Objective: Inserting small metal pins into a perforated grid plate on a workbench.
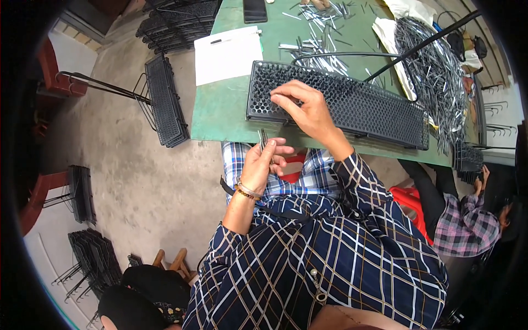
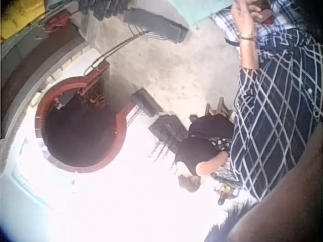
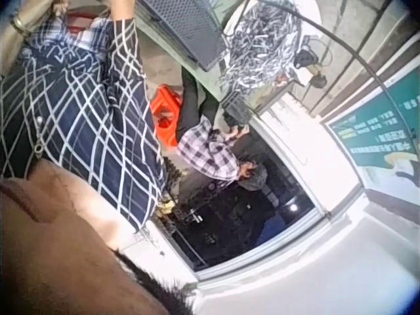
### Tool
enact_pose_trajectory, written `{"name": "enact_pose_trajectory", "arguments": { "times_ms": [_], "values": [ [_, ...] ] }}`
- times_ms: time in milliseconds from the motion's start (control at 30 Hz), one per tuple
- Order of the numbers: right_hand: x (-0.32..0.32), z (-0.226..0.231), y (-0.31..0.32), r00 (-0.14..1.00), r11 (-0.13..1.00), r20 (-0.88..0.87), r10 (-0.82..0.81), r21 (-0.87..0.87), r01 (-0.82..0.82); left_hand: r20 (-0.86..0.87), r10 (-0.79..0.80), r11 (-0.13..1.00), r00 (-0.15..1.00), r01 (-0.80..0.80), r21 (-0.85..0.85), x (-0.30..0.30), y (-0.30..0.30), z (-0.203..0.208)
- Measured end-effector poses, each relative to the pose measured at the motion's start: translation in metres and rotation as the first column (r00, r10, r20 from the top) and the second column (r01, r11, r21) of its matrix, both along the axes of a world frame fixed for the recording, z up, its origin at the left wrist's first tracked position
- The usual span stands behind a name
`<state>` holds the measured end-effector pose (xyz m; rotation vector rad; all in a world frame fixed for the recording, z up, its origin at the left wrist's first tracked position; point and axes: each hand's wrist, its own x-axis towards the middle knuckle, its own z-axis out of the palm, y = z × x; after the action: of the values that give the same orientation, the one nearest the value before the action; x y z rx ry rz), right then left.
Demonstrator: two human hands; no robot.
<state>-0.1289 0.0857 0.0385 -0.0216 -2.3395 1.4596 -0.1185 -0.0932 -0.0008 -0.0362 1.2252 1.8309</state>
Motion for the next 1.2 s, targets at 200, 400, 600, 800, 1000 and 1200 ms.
{"name": "enact_pose_trajectory", "arguments": {
  "times_ms": [200, 400, 600, 800, 1000, 1200],
  "values": [
    [-0.012, -0.019, 0.0, 0.997, 0.998, -0.053, -0.056, 0.013, 0.057, 0.024, -0.012, 1.0, 1.0, 0.011, 0.012, 0.001, 0.0, -0.005],
    [-0.011, -0.019, -0.004, 0.997, 0.997, -0.029, -0.072, -0.01, 0.071, 0.061, -0.042, 0.999, 0.997, 0.04, 0.034, 0.003, -0.002, -0.009],
    [-0.012, -0.029, -0.002, 0.985, 0.978, -0.163, -0.054, 0.192, 0.085, 0.128, -0.058, 0.997, 0.99, 0.05, 0.064, 0.005, 0.001, -0.007],
    [-0.008, -0.031, -0.008, 0.97, 0.865, -0.242, -0.033, 0.479, 0.149, 0.134, -0.061, 0.997, 0.989, 0.052, 0.065, 0.007, 0.0, -0.009],
    [-0.008, -0.026, -0.01, 0.974, 0.822, -0.225, -0.007, 0.553, 0.134, 0.133, -0.054, 0.996, 0.99, 0.043, 0.08, 0.008, 0.001, -0.011],
    [-0.009, -0.024, -0.011, 0.982, 0.792, -0.185, -0.035, 0.595, 0.141, 0.155, -0.031, 0.996, 0.987, 0.018, 0.083, 0.007, 0.002, -0.006]
  ]
}}
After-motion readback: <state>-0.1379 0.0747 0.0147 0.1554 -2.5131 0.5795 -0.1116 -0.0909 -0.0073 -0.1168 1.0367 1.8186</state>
